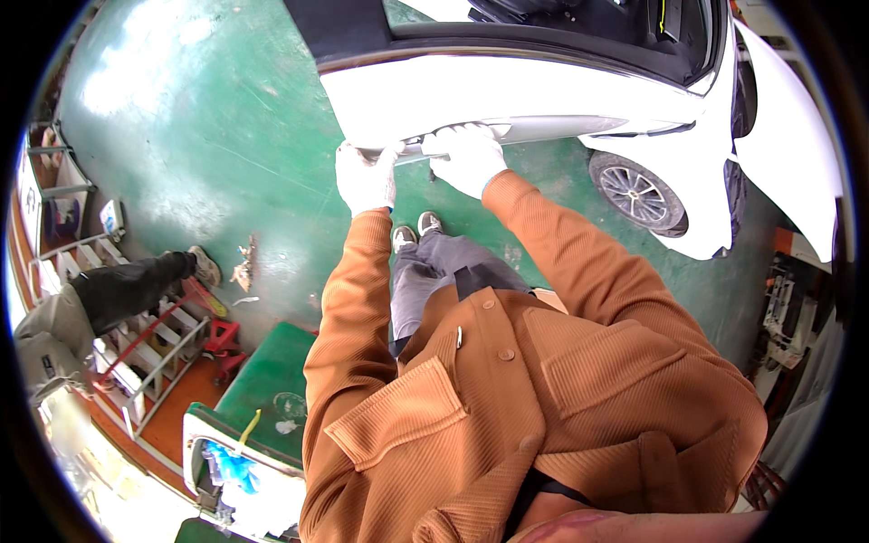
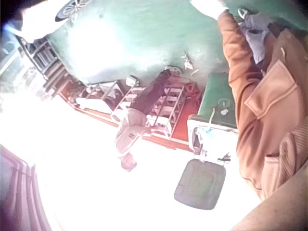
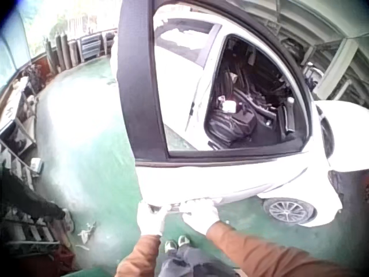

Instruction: The person installs a black rubber weather stripping along the edge of a white car door frame. They then use a screwdriver to secure a metal door latch mechanism into the door panel. Finally, they attach a white plastic door handle cover to the exterior of the door.

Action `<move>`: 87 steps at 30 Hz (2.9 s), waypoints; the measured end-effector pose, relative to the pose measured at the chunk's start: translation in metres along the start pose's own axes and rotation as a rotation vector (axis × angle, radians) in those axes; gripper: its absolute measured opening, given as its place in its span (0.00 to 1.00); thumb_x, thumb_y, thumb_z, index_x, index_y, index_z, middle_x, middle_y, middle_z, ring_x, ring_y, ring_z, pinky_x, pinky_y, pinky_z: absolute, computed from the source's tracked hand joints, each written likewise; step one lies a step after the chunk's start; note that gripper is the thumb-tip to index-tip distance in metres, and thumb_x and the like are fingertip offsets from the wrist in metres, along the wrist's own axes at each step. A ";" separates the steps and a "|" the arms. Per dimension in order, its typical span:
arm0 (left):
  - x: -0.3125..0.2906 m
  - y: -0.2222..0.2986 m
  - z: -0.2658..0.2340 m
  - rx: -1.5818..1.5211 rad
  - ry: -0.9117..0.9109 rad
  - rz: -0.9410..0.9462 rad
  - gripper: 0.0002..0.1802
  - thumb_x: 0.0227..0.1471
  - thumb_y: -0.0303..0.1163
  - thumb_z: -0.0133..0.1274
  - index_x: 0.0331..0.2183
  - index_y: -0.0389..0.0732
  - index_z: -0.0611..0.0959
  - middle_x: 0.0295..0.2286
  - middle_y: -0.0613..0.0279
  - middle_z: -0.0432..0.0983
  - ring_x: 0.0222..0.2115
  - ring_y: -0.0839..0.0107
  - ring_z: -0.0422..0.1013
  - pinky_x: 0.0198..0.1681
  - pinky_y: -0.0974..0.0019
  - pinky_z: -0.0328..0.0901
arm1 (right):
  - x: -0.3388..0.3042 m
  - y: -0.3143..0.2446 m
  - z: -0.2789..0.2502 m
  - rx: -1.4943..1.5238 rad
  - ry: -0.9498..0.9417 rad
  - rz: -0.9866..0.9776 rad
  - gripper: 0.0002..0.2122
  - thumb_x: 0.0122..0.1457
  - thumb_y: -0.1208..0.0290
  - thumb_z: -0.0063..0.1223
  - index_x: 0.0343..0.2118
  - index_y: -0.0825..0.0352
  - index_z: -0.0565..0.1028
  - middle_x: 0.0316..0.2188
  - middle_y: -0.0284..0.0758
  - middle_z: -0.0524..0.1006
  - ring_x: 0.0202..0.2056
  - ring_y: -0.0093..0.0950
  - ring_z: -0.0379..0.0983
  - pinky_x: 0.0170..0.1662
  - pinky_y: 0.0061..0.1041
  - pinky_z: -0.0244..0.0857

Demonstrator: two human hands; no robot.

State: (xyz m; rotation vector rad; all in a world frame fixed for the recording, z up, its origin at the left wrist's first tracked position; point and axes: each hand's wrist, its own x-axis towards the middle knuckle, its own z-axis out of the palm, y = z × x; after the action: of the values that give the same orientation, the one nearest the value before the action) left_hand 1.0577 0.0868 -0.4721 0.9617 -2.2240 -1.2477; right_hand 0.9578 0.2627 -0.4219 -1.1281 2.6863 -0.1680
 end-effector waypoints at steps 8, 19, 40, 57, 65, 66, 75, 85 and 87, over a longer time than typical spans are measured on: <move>0.008 0.006 -0.003 -0.160 -0.058 -0.130 0.33 0.41 0.38 0.80 0.45 0.35 0.82 0.43 0.52 0.80 0.43 0.60 0.77 0.50 0.60 0.70 | -0.014 0.004 -0.006 0.182 0.235 -0.026 0.22 0.54 0.63 0.62 0.53 0.60 0.79 0.52 0.40 0.79 0.55 0.43 0.72 0.66 0.45 0.59; 0.020 -0.006 -0.011 -0.242 -0.210 -0.199 0.33 0.41 0.40 0.81 0.43 0.32 0.83 0.35 0.54 0.87 0.34 0.63 0.81 0.42 0.63 0.74 | 0.013 -0.011 -0.005 0.056 0.013 0.101 0.21 0.61 0.47 0.56 0.47 0.57 0.83 0.50 0.37 0.82 0.55 0.36 0.74 0.62 0.42 0.60; 0.082 -0.012 -0.053 -0.118 -0.824 0.137 0.18 0.51 0.37 0.73 0.43 0.42 0.91 0.36 0.59 0.88 0.35 0.66 0.81 0.44 0.63 0.73 | 0.012 -0.067 -0.010 -0.064 0.187 0.603 0.21 0.52 0.46 0.64 0.40 0.58 0.86 0.47 0.34 0.84 0.56 0.30 0.74 0.64 0.36 0.61; 0.075 -0.019 -0.052 -0.117 -0.768 -0.055 0.20 0.52 0.30 0.73 0.44 0.32 0.87 0.40 0.57 0.86 0.41 0.69 0.79 0.49 0.63 0.72 | -0.010 -0.049 0.022 0.239 0.533 0.485 0.27 0.43 0.54 0.76 0.47 0.59 0.80 0.53 0.30 0.78 0.59 0.33 0.72 0.64 0.41 0.66; 0.075 -0.019 -0.058 0.185 -0.715 0.061 0.22 0.53 0.31 0.73 0.47 0.31 0.85 0.44 0.55 0.84 0.41 0.64 0.78 0.52 0.58 0.71 | -0.010 -0.062 0.032 0.509 0.659 0.538 0.23 0.43 0.60 0.76 0.44 0.55 0.80 0.55 0.28 0.77 0.62 0.33 0.69 0.64 0.45 0.65; 0.075 -0.019 -0.058 0.139 -0.717 0.083 0.20 0.54 0.29 0.72 0.46 0.30 0.86 0.42 0.55 0.85 0.41 0.64 0.78 0.51 0.58 0.72 | -0.011 -0.063 0.031 0.529 0.660 0.539 0.23 0.43 0.61 0.75 0.45 0.55 0.81 0.55 0.28 0.77 0.62 0.34 0.69 0.64 0.45 0.64; 0.067 -0.005 -0.059 0.134 -0.672 -0.021 0.29 0.57 0.40 0.70 0.51 0.28 0.83 0.48 0.51 0.82 0.47 0.62 0.77 0.55 0.59 0.71 | -0.018 -0.043 0.032 0.630 0.714 0.493 0.22 0.45 0.62 0.74 0.46 0.54 0.83 0.56 0.26 0.79 0.62 0.30 0.71 0.65 0.45 0.63; 0.064 -0.006 -0.064 0.148 -0.673 -0.001 0.31 0.56 0.42 0.71 0.50 0.27 0.83 0.48 0.51 0.81 0.49 0.60 0.77 0.57 0.57 0.70 | -0.005 -0.049 0.025 0.611 0.562 0.435 0.23 0.42 0.58 0.74 0.44 0.53 0.84 0.51 0.23 0.80 0.54 0.33 0.75 0.52 0.44 0.67; 0.063 -0.007 -0.064 0.119 -0.680 -0.053 0.29 0.56 0.41 0.71 0.49 0.27 0.84 0.48 0.51 0.82 0.49 0.60 0.77 0.57 0.57 0.71 | -0.001 -0.049 0.022 0.581 0.524 0.427 0.24 0.40 0.54 0.75 0.43 0.51 0.84 0.47 0.24 0.80 0.51 0.32 0.75 0.46 0.43 0.68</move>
State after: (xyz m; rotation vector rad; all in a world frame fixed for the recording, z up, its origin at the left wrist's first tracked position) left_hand 1.0586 0.0007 -0.4441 0.7017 -2.8178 -1.6680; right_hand 0.9976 0.2282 -0.4335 -0.3538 2.9022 -1.2122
